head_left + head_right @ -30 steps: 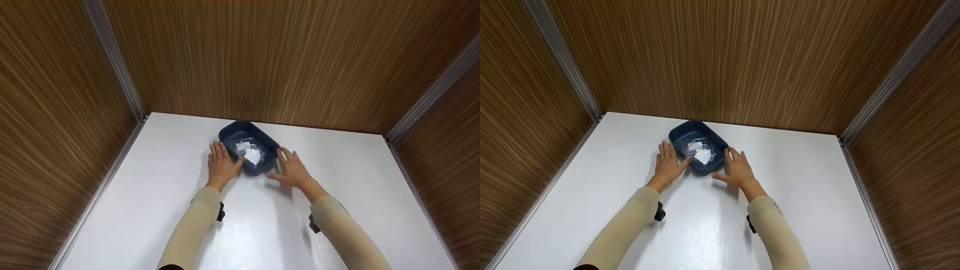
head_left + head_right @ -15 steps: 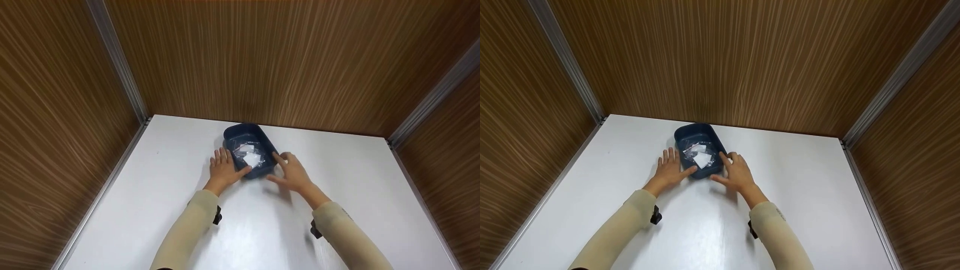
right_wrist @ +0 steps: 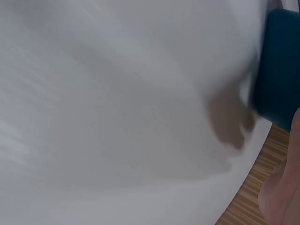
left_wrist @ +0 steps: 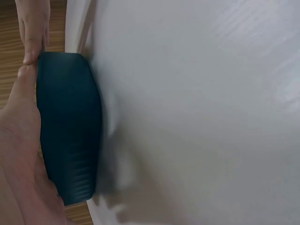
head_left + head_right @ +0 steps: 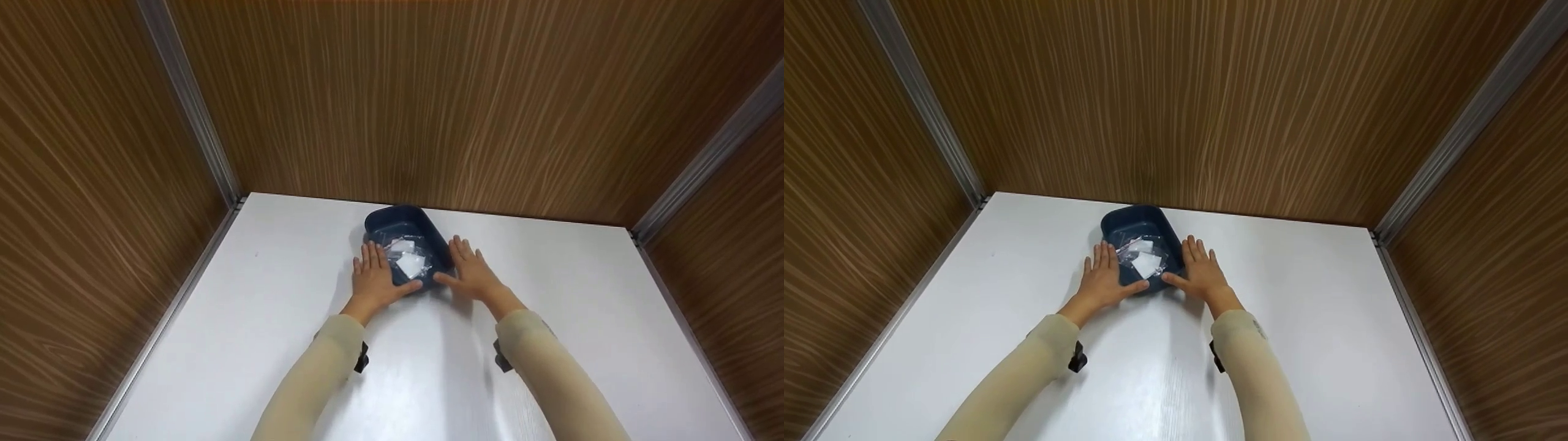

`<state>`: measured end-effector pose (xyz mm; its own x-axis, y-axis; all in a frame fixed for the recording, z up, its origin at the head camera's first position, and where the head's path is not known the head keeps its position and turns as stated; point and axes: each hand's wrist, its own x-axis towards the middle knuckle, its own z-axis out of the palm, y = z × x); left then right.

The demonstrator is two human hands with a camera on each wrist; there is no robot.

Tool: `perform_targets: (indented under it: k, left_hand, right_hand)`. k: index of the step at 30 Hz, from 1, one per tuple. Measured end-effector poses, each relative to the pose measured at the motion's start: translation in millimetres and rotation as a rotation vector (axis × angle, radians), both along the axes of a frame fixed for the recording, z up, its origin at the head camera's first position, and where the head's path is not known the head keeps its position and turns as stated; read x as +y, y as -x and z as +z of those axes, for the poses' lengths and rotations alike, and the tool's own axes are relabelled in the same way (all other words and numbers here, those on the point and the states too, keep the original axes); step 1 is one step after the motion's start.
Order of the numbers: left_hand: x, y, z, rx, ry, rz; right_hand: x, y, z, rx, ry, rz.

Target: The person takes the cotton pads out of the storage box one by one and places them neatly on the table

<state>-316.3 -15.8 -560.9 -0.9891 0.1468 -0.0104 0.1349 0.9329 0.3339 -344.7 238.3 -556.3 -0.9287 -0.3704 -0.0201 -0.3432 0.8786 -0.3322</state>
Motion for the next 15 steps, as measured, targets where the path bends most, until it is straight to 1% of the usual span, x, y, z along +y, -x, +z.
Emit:
perform_targets:
  k: [5,11,15]
  left_hand:
    - [-5.2,-1.6,-1.3,-0.001,-0.031,-0.003]
    - [-11.7,0.0,-2.8,-0.017,-0.018,0.017]
    - [-16.1,0.6,-2.3,-0.014,-0.031,0.004]
  right_hand:
    - [-7.3,-8.2,-9.2,0.031,0.019,-0.009]
    - [-16.7,-17.4,-11.8,0.066,0.014,0.005]
    - [-22.1,-25.8,-13.9,0.107,0.011,-0.014]
